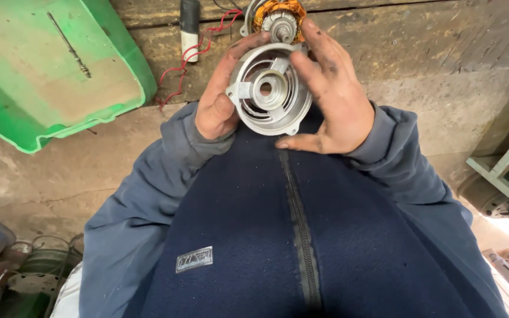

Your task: The person assembles an electric motor by inserting a rotor into a stator and securing it with a metal housing. They use pliers to tighten the housing and then handle a small cylindrical component with wires.

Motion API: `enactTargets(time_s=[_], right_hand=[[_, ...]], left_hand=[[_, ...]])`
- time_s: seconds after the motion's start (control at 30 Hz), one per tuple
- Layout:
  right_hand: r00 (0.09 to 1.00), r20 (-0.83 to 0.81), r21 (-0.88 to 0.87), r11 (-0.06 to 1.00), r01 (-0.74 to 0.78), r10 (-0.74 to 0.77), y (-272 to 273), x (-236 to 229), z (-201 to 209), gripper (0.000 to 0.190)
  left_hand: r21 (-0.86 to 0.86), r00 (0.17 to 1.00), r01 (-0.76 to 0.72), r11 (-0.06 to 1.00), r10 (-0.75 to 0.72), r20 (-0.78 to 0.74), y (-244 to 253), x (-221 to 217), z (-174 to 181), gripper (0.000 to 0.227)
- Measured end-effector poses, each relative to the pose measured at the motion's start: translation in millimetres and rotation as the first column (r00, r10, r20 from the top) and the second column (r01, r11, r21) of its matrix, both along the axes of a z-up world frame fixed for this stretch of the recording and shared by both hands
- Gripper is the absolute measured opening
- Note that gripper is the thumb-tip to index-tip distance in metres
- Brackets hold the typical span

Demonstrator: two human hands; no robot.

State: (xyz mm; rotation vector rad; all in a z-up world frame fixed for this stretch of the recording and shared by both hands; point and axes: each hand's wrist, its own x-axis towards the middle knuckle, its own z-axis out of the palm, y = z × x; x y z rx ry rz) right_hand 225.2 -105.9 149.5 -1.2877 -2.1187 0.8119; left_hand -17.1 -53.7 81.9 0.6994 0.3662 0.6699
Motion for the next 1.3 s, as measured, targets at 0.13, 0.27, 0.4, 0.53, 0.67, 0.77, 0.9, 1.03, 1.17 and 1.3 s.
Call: enactTargets(time_s=[0.13,0.27,0.4,0.53,0.67,0.77,0.9,1.03,1.17,1.3], right_hand=[[0.988,-0.144,-0.155,0.987,0.035,-0.058,-19,1,-20,0.124],[0.943,-0.304,-0.235,0.97,0.066,-0.138,-30,-5,-25,0.134],[0.875,-0.46,-0.351,0.936,-0.024,-0.15,-48,-2,-43,0.136],[0.691,-0.674,-0.495,0.854,-0.161,-0.261,-55,-2,-51,0.126],[0.907,-0.403,-0.385,0.922,-0.047,-0.122,-74,-17,-36,0.126],[0.935,-0.316,-0.366,0.93,0.035,-0.159,-99,-45,-36,0.124],[0.921,-0.3,-0.432,0.896,0.103,-0.25,-151,-99,-46,0.118],[0.932,-0.225,-0.472,0.869,0.151,-0.284,-192,-154,-44,0.113],[0.96,-0.188,-0.477,0.874,0.094,-0.206,-220,-176,-36,0.114],[0.919,-0.273,-0.544,0.833,0.097,-0.286,-267,-166,-121,0.112]], left_hand=[[-0.015,1.0,-0.018,1.0,0.018,-0.01,-5,0,-5,0.104],[-0.023,0.997,0.058,0.998,-0.059,-0.049,-8,-5,4,0.1],[0.135,0.96,0.1,0.986,-0.061,-0.272,-17,-17,7,0.098],[0.227,0.91,0.098,0.969,0.004,-0.414,-43,-28,21,0.094],[0.24,0.955,0.065,0.969,0.01,-0.298,-81,-46,12,0.104],[0.367,0.948,0.157,0.917,-0.035,-0.317,-105,-71,-10,0.116],[0.359,0.928,0.214,0.908,-0.074,-0.366,-146,-120,-43,0.117],[0.27,0.923,0.231,0.935,-0.123,-0.364,-183,-169,-66,0.114],[0.064,0.966,0.172,0.983,-0.156,-0.204,-219,-195,-85,0.112],[-0.106,0.997,0.055,0.993,-0.061,-0.051,-218,-196,-56,0.11]])
